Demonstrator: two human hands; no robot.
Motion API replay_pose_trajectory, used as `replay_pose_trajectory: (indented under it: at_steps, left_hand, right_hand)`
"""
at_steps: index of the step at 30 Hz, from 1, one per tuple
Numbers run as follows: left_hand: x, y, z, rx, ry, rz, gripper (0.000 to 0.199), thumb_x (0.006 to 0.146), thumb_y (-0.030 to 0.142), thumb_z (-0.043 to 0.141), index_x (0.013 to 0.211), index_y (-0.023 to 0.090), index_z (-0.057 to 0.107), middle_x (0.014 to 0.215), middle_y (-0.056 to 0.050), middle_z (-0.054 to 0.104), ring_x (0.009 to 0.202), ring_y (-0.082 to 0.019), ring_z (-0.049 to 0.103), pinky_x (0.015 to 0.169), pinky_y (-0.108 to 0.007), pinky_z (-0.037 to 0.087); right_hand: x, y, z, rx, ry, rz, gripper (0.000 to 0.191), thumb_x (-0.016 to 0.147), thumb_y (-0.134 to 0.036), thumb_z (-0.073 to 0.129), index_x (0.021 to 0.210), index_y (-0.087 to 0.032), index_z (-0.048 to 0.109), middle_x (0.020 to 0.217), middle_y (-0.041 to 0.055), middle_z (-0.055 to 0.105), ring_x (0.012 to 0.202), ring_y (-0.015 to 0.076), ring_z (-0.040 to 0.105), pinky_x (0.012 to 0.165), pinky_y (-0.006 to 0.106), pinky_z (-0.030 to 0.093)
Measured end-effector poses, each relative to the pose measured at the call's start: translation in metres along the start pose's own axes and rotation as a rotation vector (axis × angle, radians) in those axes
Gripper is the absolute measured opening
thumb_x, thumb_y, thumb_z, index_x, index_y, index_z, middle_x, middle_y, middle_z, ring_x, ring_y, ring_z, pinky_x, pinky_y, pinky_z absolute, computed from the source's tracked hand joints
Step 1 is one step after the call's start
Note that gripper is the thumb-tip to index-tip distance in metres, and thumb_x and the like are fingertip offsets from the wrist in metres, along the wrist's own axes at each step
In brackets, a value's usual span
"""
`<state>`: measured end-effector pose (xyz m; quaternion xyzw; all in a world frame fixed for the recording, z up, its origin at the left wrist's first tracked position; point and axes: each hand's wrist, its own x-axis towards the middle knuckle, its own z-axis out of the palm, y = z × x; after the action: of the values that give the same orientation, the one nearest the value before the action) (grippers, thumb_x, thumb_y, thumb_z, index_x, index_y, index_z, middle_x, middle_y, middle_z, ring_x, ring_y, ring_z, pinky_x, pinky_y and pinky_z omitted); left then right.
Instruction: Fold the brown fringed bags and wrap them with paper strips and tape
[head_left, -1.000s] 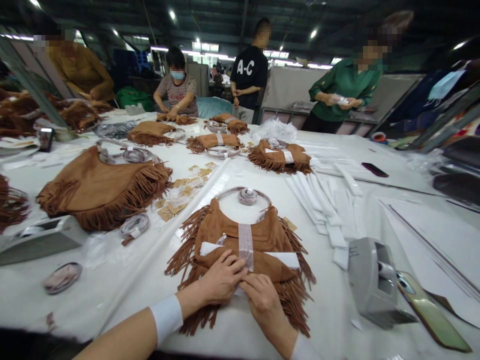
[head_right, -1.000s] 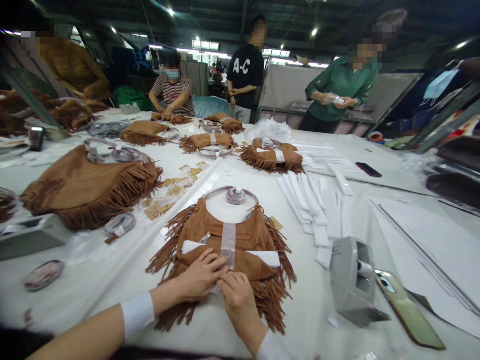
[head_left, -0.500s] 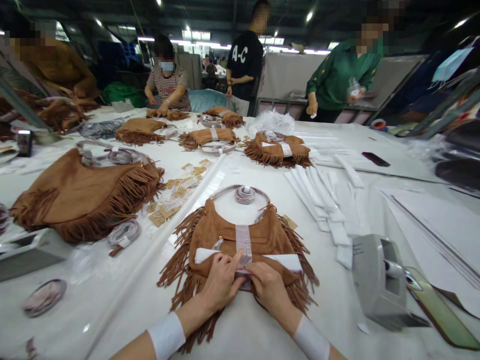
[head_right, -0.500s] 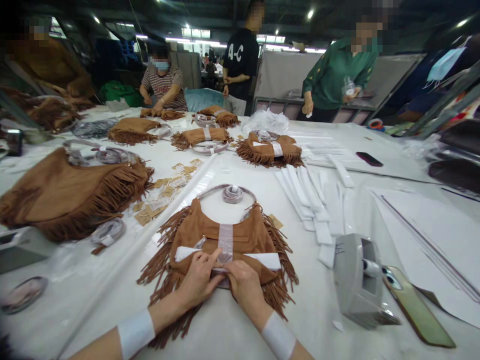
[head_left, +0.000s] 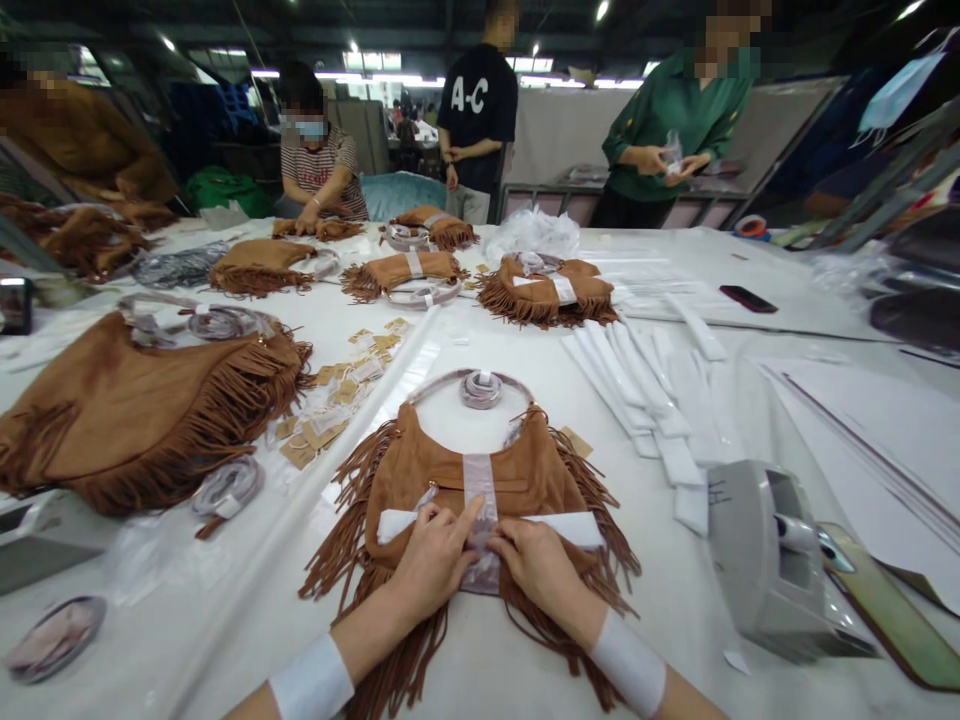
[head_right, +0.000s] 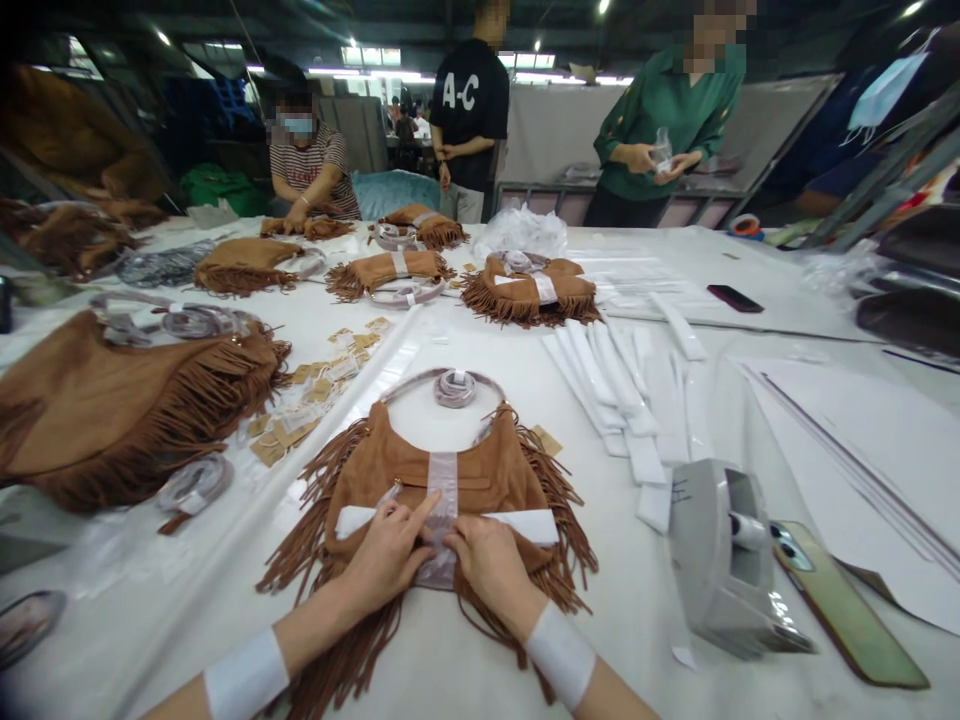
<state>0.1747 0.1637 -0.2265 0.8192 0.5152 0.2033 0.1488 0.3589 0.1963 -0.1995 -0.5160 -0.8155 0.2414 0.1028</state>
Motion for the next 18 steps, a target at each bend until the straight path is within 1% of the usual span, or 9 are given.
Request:
replay_pose_trajectory:
  at_steps: [3,5,9,11,13,14,16,18]
  left_hand:
    - [0.004,0.001,0.003,-0.014,0.014,-0.028,0.080,0.085,0.015,0.055,0.150,0.023,0.007,0.088,-0.001,0.065,0.087,-0.023,0.055,0.091,-0.046,0.038]
    - [0.006,0.002,0.005,-0.025,0.034,-0.041,0.078,0.085,0.015,0.054,0.149,0.023,0.010,0.087,-0.001,0.065,0.087,-0.024,0.055,0.091,-0.047,0.039]
    - [0.003,0.005,0.009,0.014,0.115,-0.060,0.060,0.089,0.018,0.049,0.144,0.019,0.027,0.089,-0.005,0.064,0.086,-0.024,0.055,0.086,-0.045,0.043]
    - [-0.004,0.010,0.013,0.090,0.186,-0.027,0.048,0.090,0.016,0.046,0.137,0.020,0.039,0.098,-0.008,0.065,0.091,-0.024,0.055,0.088,-0.045,0.043]
    - [-0.015,0.016,0.017,0.168,0.272,0.060,0.038,0.091,0.016,0.044,0.128,0.022,0.050,0.112,-0.008,0.064,0.100,-0.023,0.054,0.096,-0.047,0.038]
    - [-0.021,0.020,0.019,0.208,0.295,0.109,0.034,0.092,0.017,0.045,0.125,0.022,0.054,0.120,-0.008,0.062,0.106,-0.023,0.053,0.100,-0.047,0.035]
    - [-0.032,0.027,0.023,0.305,0.279,0.169,0.033,0.094,0.026,0.046,0.125,0.020,0.055,0.131,-0.007,0.057,0.118,-0.023,0.048,0.106,-0.047,0.029]
    - [-0.041,0.032,0.027,0.420,0.214,0.172,0.042,0.095,0.037,0.044,0.131,0.017,0.050,0.139,-0.006,0.052,0.127,-0.025,0.041,0.108,-0.047,0.025]
  right_hand:
    - [0.005,0.002,-0.001,-0.082,-0.023,0.001,0.023,0.088,-0.026,0.052,0.070,-0.019,0.064,0.068,0.0043,0.069,0.063,0.0171,0.063,0.057,0.026,0.034]
    - [0.009,0.003,-0.003,-0.085,-0.036,0.014,0.023,0.087,-0.027,0.053,0.068,-0.020,0.064,0.067,0.0045,0.069,0.062,0.0170,0.062,0.056,0.026,0.033]
    - [0.017,0.002,-0.006,-0.014,-0.090,0.068,0.020,0.082,-0.029,0.057,0.066,-0.020,0.065,0.064,0.0035,0.069,0.058,0.0156,0.061,0.055,0.025,0.033]
    - [0.020,0.003,-0.007,0.011,-0.108,0.087,0.020,0.081,-0.030,0.058,0.065,-0.020,0.066,0.064,0.0036,0.069,0.058,0.0155,0.060,0.055,0.025,0.034]
    - [0.022,0.006,-0.006,0.043,-0.112,0.100,0.020,0.080,-0.031,0.059,0.065,-0.020,0.066,0.064,0.0039,0.070,0.058,0.0155,0.061,0.054,0.025,0.034]
    - [0.022,0.007,-0.005,0.062,-0.110,0.103,0.020,0.079,-0.031,0.059,0.065,-0.020,0.067,0.064,0.0040,0.070,0.059,0.0154,0.061,0.054,0.025,0.034]
    - [0.022,0.010,-0.003,0.091,-0.099,0.103,0.018,0.077,-0.030,0.059,0.065,-0.019,0.067,0.064,0.0040,0.070,0.058,0.0152,0.061,0.054,0.024,0.034]
    - [0.021,0.011,-0.002,0.110,-0.081,0.093,0.018,0.077,-0.031,0.059,0.065,-0.019,0.067,0.063,0.0038,0.070,0.057,0.0151,0.061,0.053,0.024,0.034]
